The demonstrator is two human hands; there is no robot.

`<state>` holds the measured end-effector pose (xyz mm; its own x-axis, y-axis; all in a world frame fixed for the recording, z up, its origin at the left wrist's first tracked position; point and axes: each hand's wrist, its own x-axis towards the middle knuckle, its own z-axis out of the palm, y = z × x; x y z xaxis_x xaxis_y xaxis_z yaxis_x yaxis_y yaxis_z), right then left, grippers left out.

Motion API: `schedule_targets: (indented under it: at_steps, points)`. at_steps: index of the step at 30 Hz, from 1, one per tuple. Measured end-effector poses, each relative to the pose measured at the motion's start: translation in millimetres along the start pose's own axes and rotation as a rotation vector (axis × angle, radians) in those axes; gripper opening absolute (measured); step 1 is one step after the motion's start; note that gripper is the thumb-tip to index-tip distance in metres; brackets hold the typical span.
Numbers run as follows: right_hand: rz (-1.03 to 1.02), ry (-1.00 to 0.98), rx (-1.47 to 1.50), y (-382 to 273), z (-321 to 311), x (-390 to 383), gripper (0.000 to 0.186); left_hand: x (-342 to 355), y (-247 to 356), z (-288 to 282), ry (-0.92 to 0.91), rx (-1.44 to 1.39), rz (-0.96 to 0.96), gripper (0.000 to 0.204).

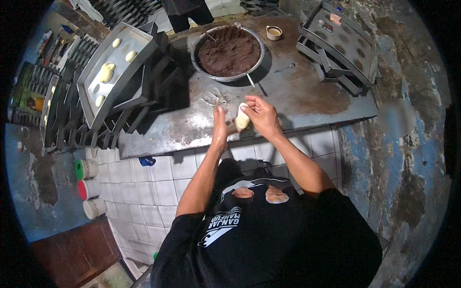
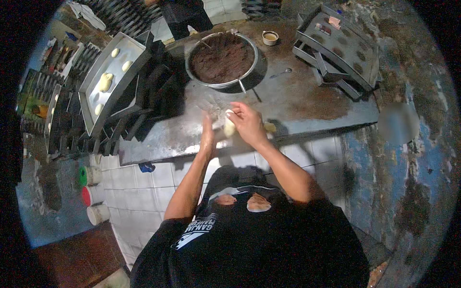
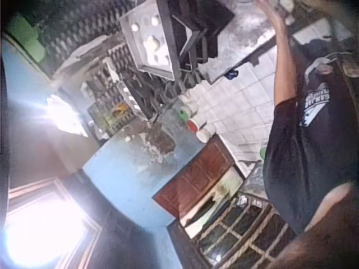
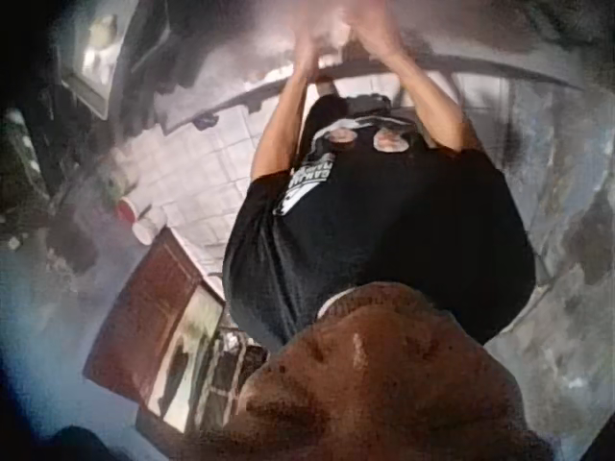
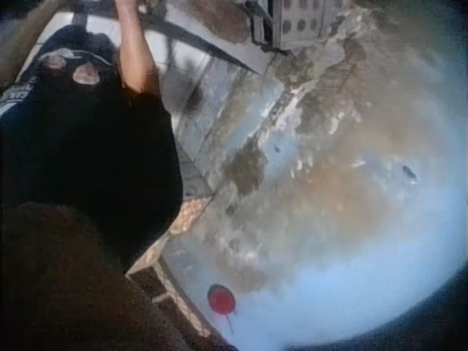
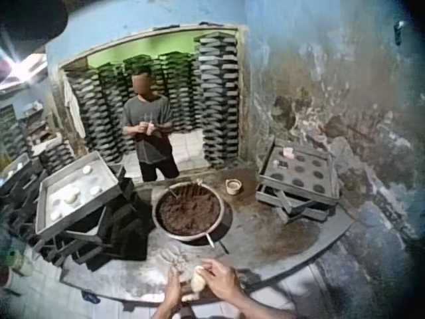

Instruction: The person scrapes dough from the side of a mixer by hand, walks to a table, and fills pieces of dough with a dark mixture using a spoon before placing them on a tray.

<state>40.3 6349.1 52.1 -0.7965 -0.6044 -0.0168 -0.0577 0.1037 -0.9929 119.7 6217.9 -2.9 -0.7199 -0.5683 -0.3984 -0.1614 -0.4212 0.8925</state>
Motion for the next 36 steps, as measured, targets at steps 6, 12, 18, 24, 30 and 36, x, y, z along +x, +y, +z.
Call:
schedule_targets:
  at_steps: [6, 12, 18, 24, 30, 36]
  points:
    - [-0.690, -0.226, -0.631, 16.4, 17.6, 32.8, 0.017, 16.3, -50.6, -22.7, -0.146, 0.281, 0.007, 0.030]
    - [0.067, 0.106, -0.981, 65.8, -33.8, 168.9, 0.021, 75.5, 23.8, -26.1, -0.197, 0.196, 0.281, 0.064]
    - [0.056, -0.295, -1.181, 38.4, -36.5, 250.8, 0.026, 145.1, 82.2, -73.2, -0.040, 0.155, 0.308, 0.077]
    - [-0.053, -0.469, -1.198, 44.0, 28.6, 281.0, 0.025, 191.3, 108.5, -105.0, -0.032, 0.351, 0.221, 0.041]
    - [-0.096, -0.627, -0.473, 91.4, 20.3, 310.0, 0.026, 212.1, 103.7, -102.6, 0.009, 0.535, 0.283, 0.042]
    - [0.370, -0.358, -0.257, 19.0, 10.2, 289.0, 0.027, 239.0, 88.3, -54.4, 0.071, 0.506, 0.408, 0.045]
